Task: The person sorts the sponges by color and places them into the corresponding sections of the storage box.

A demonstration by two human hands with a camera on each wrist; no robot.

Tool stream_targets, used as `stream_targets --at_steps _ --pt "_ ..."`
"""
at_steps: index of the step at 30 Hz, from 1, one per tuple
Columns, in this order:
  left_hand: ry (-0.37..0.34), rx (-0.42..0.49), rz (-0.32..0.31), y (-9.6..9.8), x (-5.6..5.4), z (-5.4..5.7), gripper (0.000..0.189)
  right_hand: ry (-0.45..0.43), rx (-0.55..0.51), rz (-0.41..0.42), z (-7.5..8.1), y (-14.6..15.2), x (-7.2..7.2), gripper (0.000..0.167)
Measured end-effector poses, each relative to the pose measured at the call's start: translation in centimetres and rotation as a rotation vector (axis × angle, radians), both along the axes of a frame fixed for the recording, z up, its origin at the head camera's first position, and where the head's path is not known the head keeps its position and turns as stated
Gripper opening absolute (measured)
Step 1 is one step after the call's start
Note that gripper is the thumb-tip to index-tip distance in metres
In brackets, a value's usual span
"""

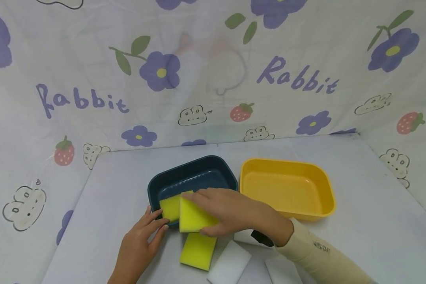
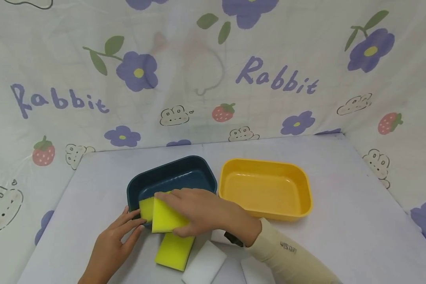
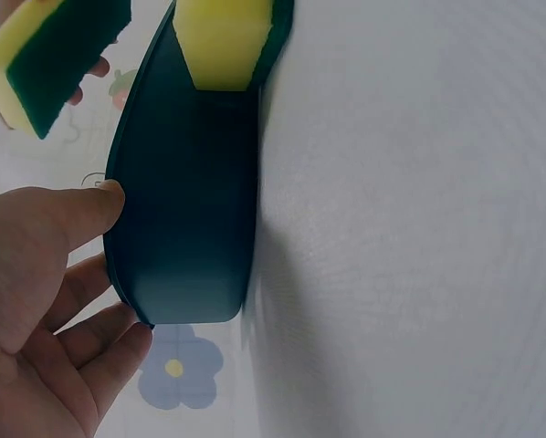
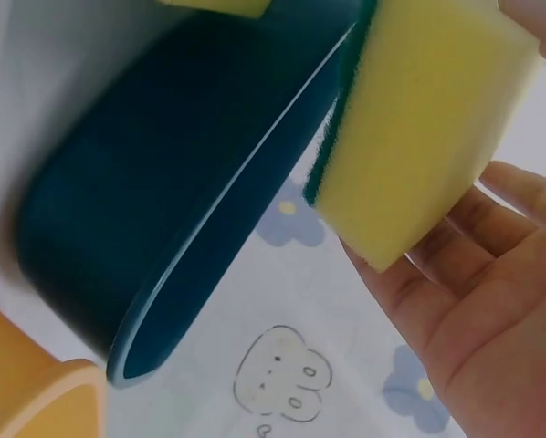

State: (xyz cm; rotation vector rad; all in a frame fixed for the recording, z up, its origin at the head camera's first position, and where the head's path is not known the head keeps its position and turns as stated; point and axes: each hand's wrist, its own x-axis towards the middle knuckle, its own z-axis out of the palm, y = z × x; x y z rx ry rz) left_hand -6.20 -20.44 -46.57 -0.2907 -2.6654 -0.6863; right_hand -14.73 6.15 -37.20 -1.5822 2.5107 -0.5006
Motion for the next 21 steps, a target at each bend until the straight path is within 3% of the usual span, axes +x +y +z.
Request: stream_targets --at_steps 12,21 --pt "-0.026 0.004 0.011 0.1 0.1 0.0 0.02 -0.039 -0.01 -0.08 -0.2 -0.8 -2.0 0.083" --pt "0.019 0.007 -0.009 0.0 0.1 -0.1 0.021 0.003 -0.001 -0.113 -0.7 -1.4 -3.4 0.082"
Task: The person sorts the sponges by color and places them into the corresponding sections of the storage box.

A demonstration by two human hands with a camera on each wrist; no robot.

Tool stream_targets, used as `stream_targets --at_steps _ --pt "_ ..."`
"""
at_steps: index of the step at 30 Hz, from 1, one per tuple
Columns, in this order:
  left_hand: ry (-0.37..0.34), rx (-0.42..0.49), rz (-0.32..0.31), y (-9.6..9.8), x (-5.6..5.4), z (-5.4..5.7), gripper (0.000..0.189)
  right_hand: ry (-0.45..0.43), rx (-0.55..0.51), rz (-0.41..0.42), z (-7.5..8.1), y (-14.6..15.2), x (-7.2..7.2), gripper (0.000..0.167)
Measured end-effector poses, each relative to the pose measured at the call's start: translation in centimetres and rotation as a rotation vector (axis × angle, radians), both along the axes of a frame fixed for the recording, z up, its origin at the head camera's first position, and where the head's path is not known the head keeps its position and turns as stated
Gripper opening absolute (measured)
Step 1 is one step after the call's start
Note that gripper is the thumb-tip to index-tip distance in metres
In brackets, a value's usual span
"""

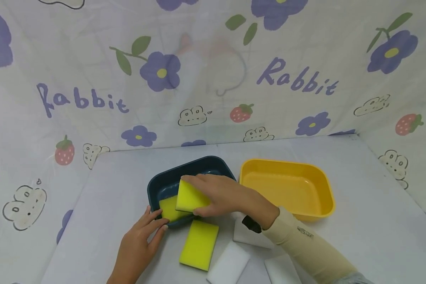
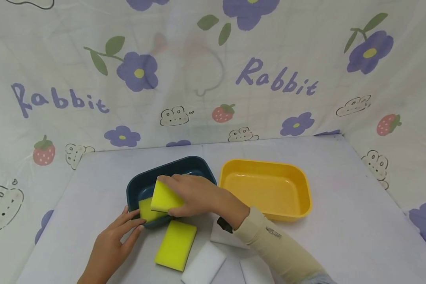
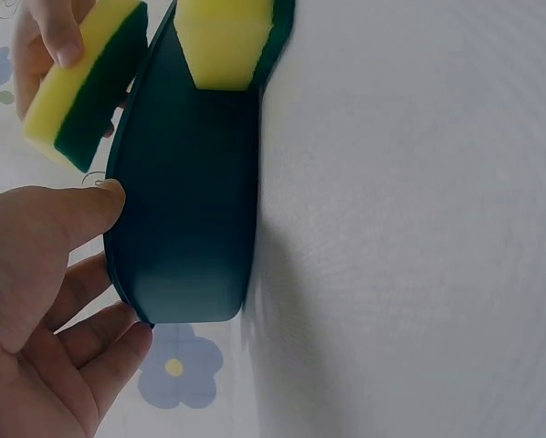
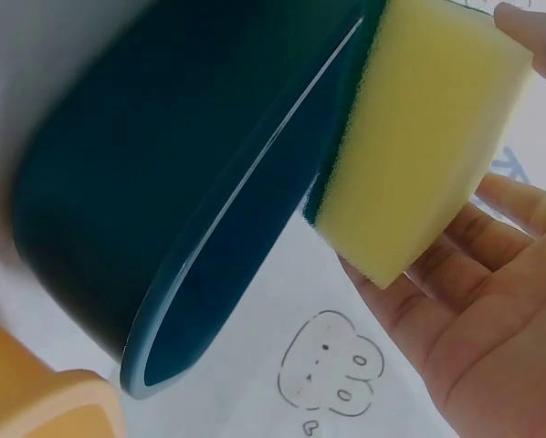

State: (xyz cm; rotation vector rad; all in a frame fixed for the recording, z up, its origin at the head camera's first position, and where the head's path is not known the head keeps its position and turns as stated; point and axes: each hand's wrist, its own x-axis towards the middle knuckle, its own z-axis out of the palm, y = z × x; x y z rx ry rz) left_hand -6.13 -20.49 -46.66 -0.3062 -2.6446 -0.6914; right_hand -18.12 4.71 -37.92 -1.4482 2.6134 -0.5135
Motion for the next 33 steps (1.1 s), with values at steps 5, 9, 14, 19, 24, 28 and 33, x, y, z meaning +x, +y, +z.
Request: stream_targets --at_steps 5,9,14,19,24,28,33 --pt "-0.014 0.001 0.005 -0.1 0.0 -0.1 0.021 0.001 0.0 -0.01 -0.1 -0.3 -0.8 0.081" --pt "-0.018 0.003 0.008 -0.1 -0.1 -0.2 0.02 0.0 -0.005 -0.018 -0.3 -0.5 -1.5 0.079" --pt "-0.018 -0.002 0.011 0.0 -0.1 -0.2 0.02 -0.008 0.009 -0.055 -0.8 -0.5 -2.2 0.079" --pt "-0.003 -0.003 0.011 0.0 -0.1 -0.3 0.021 -0.011 0.008 -0.086 -1.0 -0.5 -2.8 0.08" --pt "0.01 -0.001 0.008 0.0 -0.1 -0.4 0.02 -0.003 0.04 -0.115 -1.1 -0.6 -3.2 0.081" --pt "0.017 -0.001 0.007 -0.1 0.0 -0.4 0.02 0.004 0.077 -0.128 -1.2 -0.8 -3.6 0.082" --pt "0.017 -0.004 0.009 -0.1 0.0 -0.4 0.019 -0.015 0.088 -0.149 -1.6 -1.0 -4.0 0.082"
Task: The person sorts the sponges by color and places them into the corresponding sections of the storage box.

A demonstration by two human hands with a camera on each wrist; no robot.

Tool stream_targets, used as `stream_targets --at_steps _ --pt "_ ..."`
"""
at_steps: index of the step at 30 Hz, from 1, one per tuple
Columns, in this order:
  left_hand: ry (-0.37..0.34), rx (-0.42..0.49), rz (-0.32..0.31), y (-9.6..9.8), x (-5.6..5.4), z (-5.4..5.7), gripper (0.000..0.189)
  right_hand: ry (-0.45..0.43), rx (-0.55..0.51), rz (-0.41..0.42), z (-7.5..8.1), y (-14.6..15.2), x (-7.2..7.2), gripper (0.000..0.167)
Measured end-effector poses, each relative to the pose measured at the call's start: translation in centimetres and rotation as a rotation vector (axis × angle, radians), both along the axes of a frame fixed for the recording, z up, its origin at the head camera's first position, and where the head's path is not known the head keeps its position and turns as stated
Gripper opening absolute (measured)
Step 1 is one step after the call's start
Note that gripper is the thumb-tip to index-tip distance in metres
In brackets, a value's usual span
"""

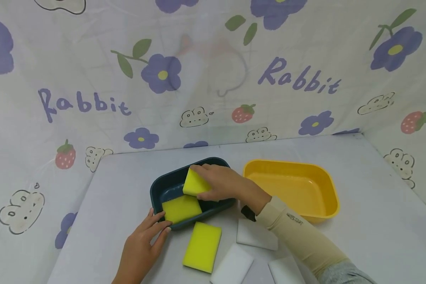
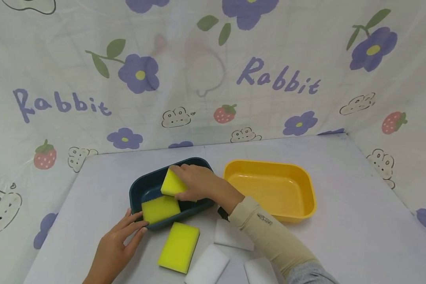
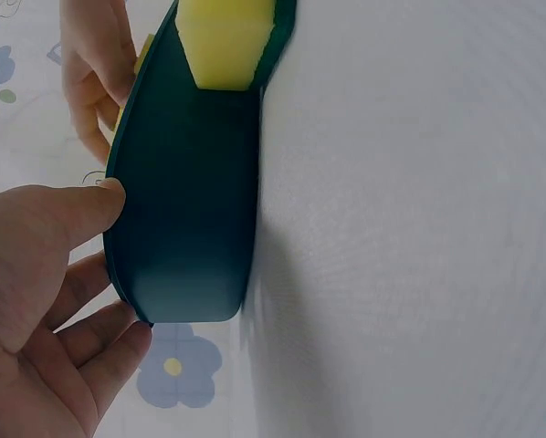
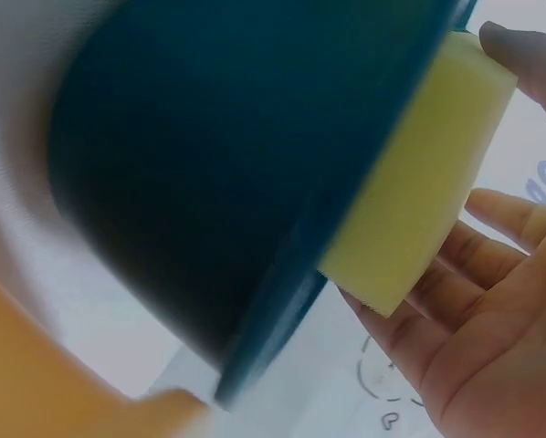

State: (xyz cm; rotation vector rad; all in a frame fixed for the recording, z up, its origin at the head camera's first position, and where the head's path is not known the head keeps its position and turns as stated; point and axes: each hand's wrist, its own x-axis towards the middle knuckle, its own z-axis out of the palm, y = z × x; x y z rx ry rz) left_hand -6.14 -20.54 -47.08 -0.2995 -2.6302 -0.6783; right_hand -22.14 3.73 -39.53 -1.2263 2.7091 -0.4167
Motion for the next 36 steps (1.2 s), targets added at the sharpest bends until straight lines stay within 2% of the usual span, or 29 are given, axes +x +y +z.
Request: stream_targets --at_steps 13,20,29,36 --pt "-0.016 0.001 0.012 0.0 -0.1 -0.1 0.02 0.029 0.045 -0.116 -1.7 -0.2 -1.4 0.079" --pt "-0.028 0.007 0.015 0.1 0.0 0.1 0.02 0.047 0.067 -0.119 -2.4 -0.3 -1.7 0.077" --pt "-0.021 0.01 0.011 0.1 0.2 0.1 0.02 0.04 0.121 -0.131 -3.3 -0.7 -1.7 0.073" --pt "-0.022 0.003 0.016 0.1 0.1 0.1 0.02 0.013 0.119 -0.151 -3.9 -0.7 -1.8 0.072"
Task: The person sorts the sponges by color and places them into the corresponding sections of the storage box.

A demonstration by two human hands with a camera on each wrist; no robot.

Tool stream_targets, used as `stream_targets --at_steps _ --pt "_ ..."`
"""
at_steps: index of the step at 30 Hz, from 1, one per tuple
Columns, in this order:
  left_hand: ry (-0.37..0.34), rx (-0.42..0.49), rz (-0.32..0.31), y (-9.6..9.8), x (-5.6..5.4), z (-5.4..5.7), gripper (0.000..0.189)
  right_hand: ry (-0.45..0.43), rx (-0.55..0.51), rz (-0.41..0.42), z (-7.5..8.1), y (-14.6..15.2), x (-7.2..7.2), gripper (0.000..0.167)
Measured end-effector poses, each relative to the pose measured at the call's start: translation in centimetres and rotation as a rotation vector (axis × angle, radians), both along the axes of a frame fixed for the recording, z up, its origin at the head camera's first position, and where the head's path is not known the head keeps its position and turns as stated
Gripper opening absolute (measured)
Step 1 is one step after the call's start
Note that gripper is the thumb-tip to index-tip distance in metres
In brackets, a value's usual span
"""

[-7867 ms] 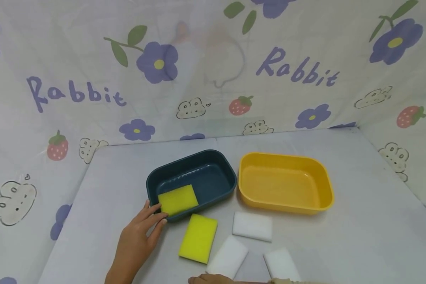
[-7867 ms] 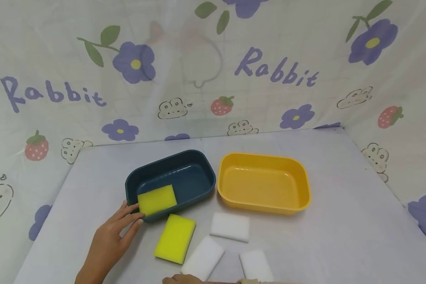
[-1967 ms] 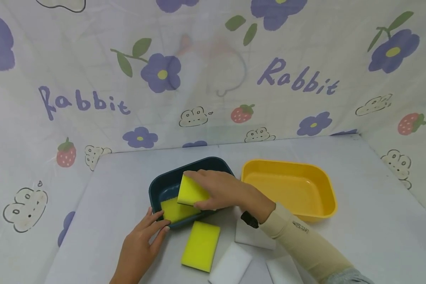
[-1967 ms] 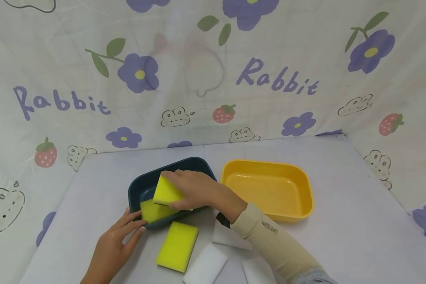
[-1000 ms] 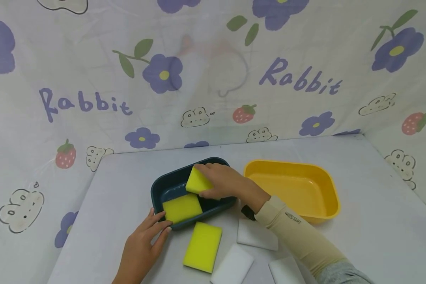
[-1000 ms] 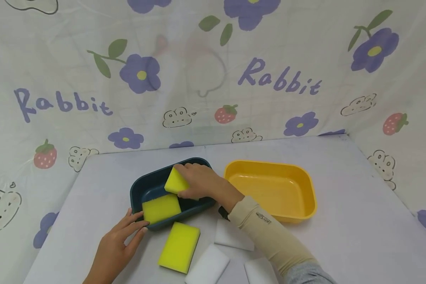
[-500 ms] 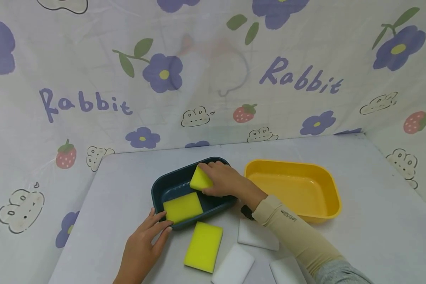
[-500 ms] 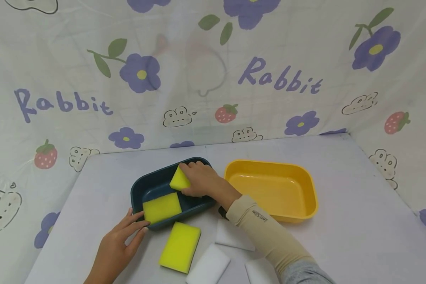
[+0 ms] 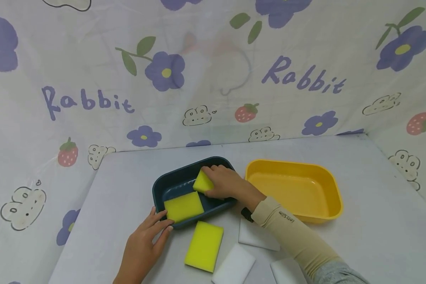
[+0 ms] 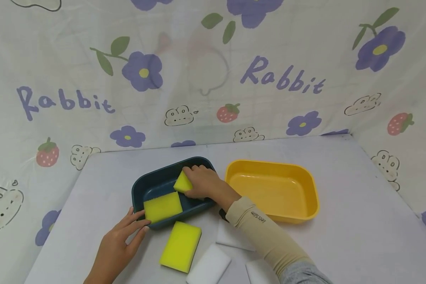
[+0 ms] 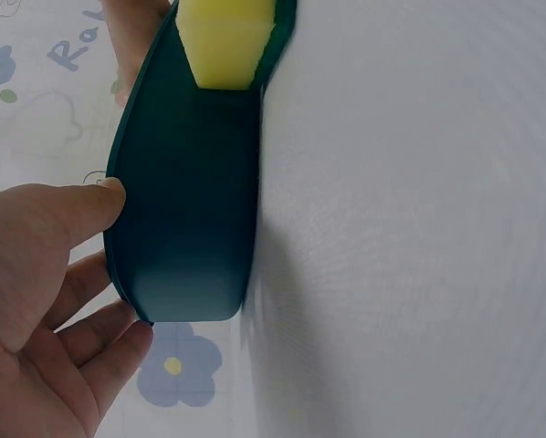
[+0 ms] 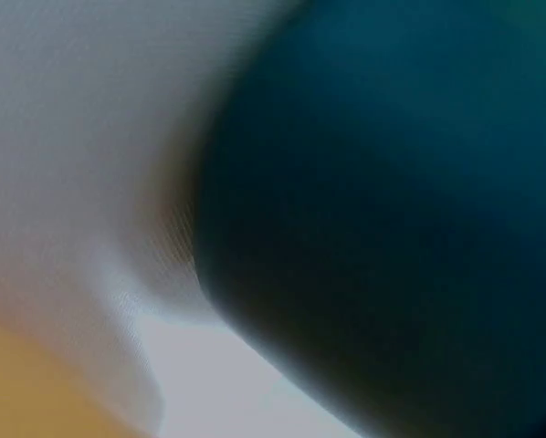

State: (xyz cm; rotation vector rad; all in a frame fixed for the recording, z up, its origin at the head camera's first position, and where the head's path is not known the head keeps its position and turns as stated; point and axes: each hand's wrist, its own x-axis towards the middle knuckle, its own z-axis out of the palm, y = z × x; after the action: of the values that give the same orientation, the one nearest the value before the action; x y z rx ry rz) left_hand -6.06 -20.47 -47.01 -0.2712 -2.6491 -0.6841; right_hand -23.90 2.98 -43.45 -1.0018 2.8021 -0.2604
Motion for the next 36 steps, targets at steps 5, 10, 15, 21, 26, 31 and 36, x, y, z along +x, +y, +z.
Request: stream_targets --at_steps 5,10,15,21,26,31,36 --pt "-0.001 0.001 0.002 0.1 0.0 0.1 0.02 -0.017 0.003 -0.002 -0.1 -0.1 0.0 0.073" --pt "-0.005 0.0 0.001 0.1 0.0 0.1 0.02 -0.039 0.011 -0.008 -0.3 -0.2 0.1 0.073" --pt "0.013 0.004 -0.009 0.0 0.0 0.1 0.02 -0.08 -0.011 -0.011 -0.5 -0.2 0.0 0.073" --pt "0.027 0.005 -0.016 -0.1 0.0 0.0 0.02 -0.093 -0.027 0.002 -0.7 -0.1 0.1 0.075" --pt "0.022 0.004 -0.015 -0.1 0.0 0.2 0.019 -0.085 -0.029 0.008 -0.7 0.0 0.2 0.076" --pt "0.008 0.001 -0.01 0.0 0.0 0.2 0.019 -0.076 -0.02 0.004 -1.0 0.0 0.1 0.076" --pt "-0.004 0.008 -0.009 0.0 0.0 0.1 0.02 -0.064 -0.023 0.012 -1.2 0.1 0.2 0.077"
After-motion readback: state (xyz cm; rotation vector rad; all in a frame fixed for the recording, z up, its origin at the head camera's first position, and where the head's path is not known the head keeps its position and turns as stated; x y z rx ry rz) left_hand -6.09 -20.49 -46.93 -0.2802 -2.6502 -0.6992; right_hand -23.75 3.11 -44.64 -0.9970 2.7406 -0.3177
